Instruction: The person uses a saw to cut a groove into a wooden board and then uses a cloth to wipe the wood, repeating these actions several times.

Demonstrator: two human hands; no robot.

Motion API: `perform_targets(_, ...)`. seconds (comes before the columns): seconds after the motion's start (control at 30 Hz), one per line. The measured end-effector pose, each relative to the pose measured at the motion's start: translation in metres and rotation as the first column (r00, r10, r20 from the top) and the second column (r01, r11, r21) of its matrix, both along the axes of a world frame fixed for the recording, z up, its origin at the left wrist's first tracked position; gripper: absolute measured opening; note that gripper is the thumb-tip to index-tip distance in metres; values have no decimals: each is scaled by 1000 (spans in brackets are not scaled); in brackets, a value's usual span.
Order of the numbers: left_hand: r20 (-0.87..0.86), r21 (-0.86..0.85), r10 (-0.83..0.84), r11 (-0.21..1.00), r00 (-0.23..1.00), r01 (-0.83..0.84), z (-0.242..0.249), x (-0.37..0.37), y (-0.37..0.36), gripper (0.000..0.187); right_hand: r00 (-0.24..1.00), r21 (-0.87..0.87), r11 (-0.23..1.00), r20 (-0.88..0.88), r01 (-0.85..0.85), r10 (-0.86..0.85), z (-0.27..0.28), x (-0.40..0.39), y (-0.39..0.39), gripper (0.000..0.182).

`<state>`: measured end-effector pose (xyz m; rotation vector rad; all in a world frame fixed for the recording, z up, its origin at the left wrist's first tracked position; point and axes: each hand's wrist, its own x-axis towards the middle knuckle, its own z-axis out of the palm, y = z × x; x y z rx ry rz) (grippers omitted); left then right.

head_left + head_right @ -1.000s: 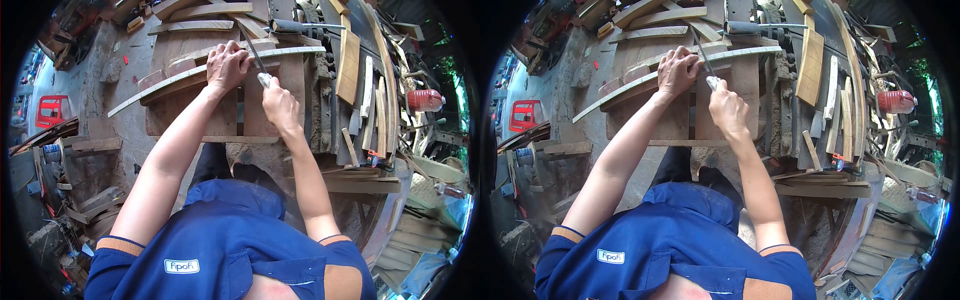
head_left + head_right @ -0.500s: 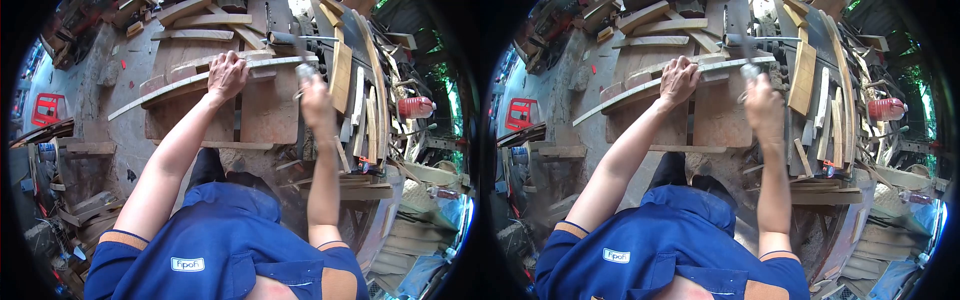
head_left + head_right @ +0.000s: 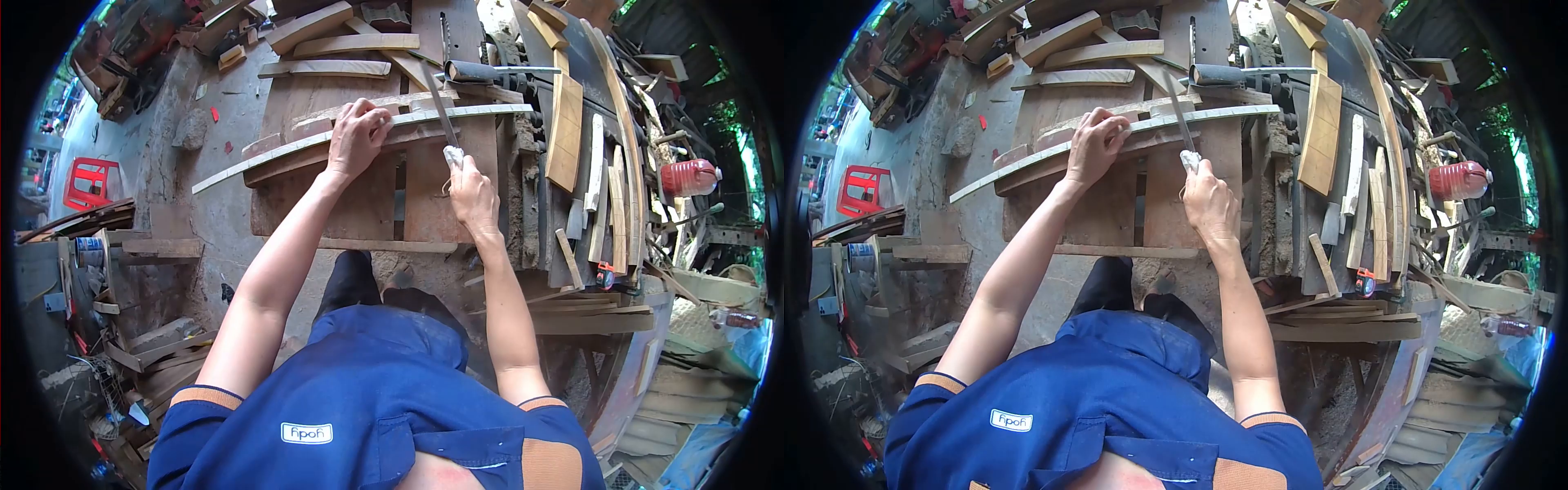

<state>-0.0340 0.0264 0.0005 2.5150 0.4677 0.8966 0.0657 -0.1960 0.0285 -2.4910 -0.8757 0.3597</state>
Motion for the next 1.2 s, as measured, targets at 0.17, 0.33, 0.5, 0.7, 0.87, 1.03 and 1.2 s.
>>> perform_targets(0.17, -9, -5, -60, 998, 998, 60, 1, 12, -10, 16, 998, -5, 1000, 68, -1, 1, 15, -12, 15, 26)
perform_targets(0.33, -62, 37, -21, 999, 998, 23, 0, 17, -10, 19, 994, -49, 998, 102, -28, 32, 3, -14, 22, 24)
perform_targets(0.5, -106, 98, 38, 995, 994, -28, 6, 30, -24, 23, 995, -54, 998, 97, -15, 21, 3, -14, 21, 23)
perform_targets(0.7, -74, 51, 79, 996, 994, -76, 3, 38, -27, 17, 997, -35, 999, 81, 7, -4, 3, -17, 22, 23)
perform_targets(0.87, -67, 63, 90, 994, 994, -86, 3, 38, -29, 16, 988, -55, 998, 152, -19, 28, 2, -23, 21, 22)
perform_targets(1.03, -69, 83, 90, 993, 994, -84, 3, 38, -30, 17, 973, -114, 993, 226, -23, 49, 7, -25, 24, 17)
perform_targets(1.2, -89, 103, 102, 990, 991, -93, 2, 39, -30, 16, 960, -147, 988, 268, -41, 79, 10, -31, 29, 13)
